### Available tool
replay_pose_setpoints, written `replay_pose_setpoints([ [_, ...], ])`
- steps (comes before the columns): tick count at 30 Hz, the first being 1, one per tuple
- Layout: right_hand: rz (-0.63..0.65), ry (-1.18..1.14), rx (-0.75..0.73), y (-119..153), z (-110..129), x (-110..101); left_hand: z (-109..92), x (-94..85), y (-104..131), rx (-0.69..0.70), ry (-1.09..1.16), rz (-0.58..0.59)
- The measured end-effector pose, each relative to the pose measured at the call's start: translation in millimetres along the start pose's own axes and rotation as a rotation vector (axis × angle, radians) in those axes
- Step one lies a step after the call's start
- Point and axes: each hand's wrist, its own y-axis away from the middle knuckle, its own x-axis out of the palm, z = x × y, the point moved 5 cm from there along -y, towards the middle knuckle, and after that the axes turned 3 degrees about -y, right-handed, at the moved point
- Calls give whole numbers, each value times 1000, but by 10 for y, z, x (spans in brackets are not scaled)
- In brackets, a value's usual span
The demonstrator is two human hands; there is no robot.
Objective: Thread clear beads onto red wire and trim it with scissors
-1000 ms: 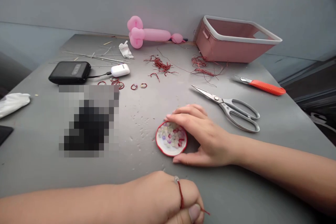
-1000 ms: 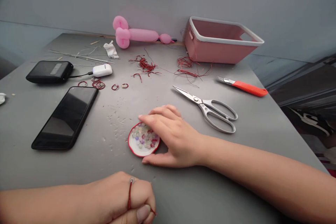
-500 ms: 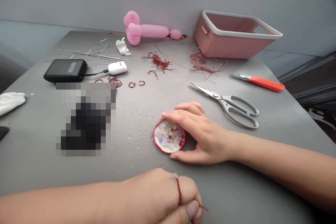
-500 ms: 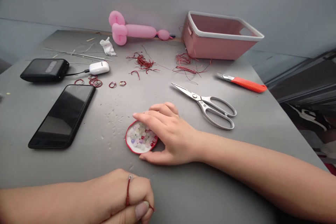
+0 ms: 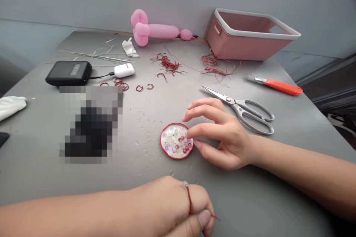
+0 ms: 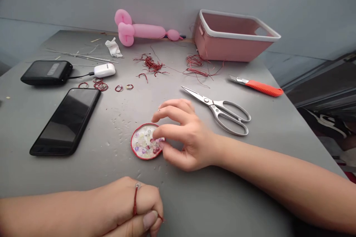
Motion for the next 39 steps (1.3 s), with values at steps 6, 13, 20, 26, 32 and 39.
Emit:
replay_pose_setpoints([
  [6,98,60,70,-35,-54,84,15,29,4,40,-73,15],
  [13,156,-29,77,-83,1,113,-18,5,2,70,-170,48],
  [20,126,20,87,-88,33,148,-65,-1,64,-9,-279,-26],
  [26,158,23,65,-96,52,165,-8,-87,114,36,-427,-88],
  [32,216,12,67,-141,84,186,15,10,136,420,-366,-3],
  [39,217,57,53,-171,116,226,29,13,125,389,-459,-19],
])
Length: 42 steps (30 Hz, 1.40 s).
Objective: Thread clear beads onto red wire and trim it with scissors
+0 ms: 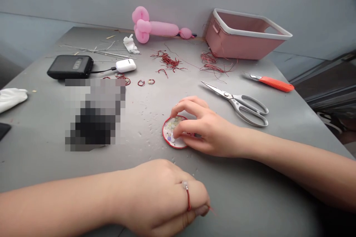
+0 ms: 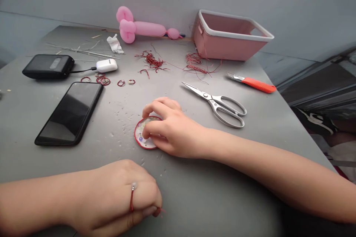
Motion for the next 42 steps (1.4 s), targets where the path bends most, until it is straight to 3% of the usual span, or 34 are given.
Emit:
replay_pose_setpoints([
  [5,23,2,26,-14,7,-5,34,5,17,-69,-22,24],
  [18,0,206,-8,-9,54,-41,47,-22,0,-97,-14,39],
  [29,-40,216,3,10,-15,12,59,-3,-6,-107,-24,58],
  [42,21,204,7,-4,10,47,59,2,-8,-116,-28,69],
])
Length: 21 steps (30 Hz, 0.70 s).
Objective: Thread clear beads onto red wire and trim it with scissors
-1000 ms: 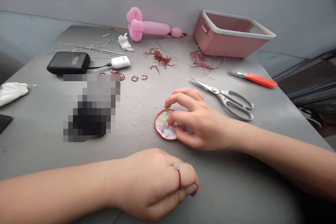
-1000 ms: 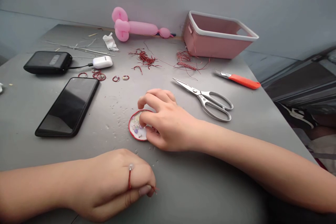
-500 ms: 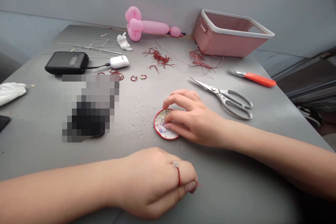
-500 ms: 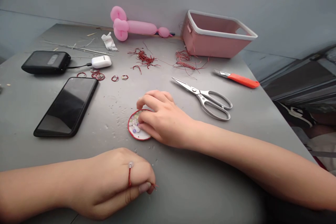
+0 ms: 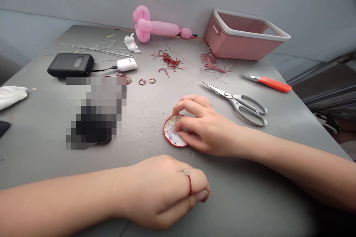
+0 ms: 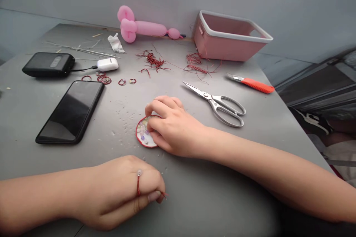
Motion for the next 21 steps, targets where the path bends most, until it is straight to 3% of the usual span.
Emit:
replay_pose_setpoints([
  [4,41,53,-12,-1,31,26,5,-6,0,8,-2,-11],
  [8,13,46,-42,-6,18,-96,9,-2,13,11,-4,-25],
  [12,-27,128,45,29,-222,-248,4,-3,20,28,-1,-33],
  [17,47,98,122,117,-596,-211,-5,-17,9,40,28,-28],
  [21,-72,73,92,113,-640,-338,-6,-17,7,35,20,-24],
])
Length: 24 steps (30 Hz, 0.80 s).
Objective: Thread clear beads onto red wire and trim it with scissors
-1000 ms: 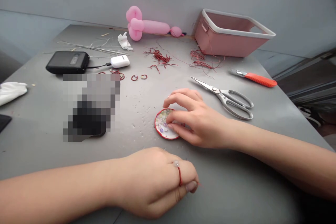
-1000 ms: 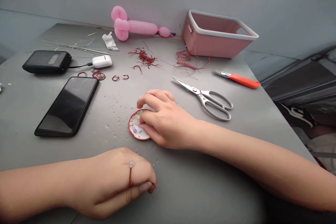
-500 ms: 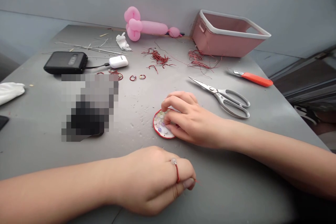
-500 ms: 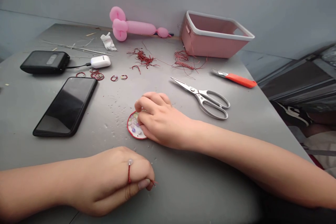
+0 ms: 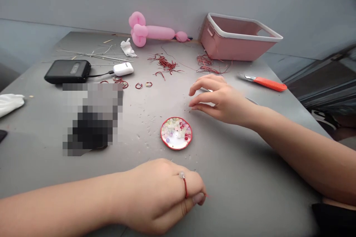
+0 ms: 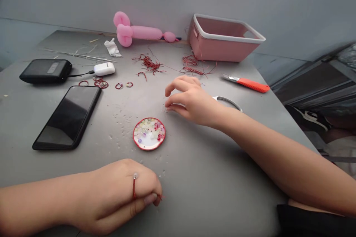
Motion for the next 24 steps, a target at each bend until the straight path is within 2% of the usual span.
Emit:
replay_pose_setpoints([
  [3,-117,-32,7,-33,115,-139,7,6,0,-10,-4,5],
  [5,-139,-79,-14,-46,259,-154,7,6,0,-9,-10,0],
  [9,-34,-181,-149,-44,581,29,4,6,-3,-16,-29,2],
  [11,25,-238,-200,-41,661,140,3,8,-6,-28,-42,14],
  [17,181,-385,-246,-74,627,307,7,12,-14,-59,-50,42],
  [24,197,-429,-225,-105,628,336,4,22,-5,-43,-46,28],
])
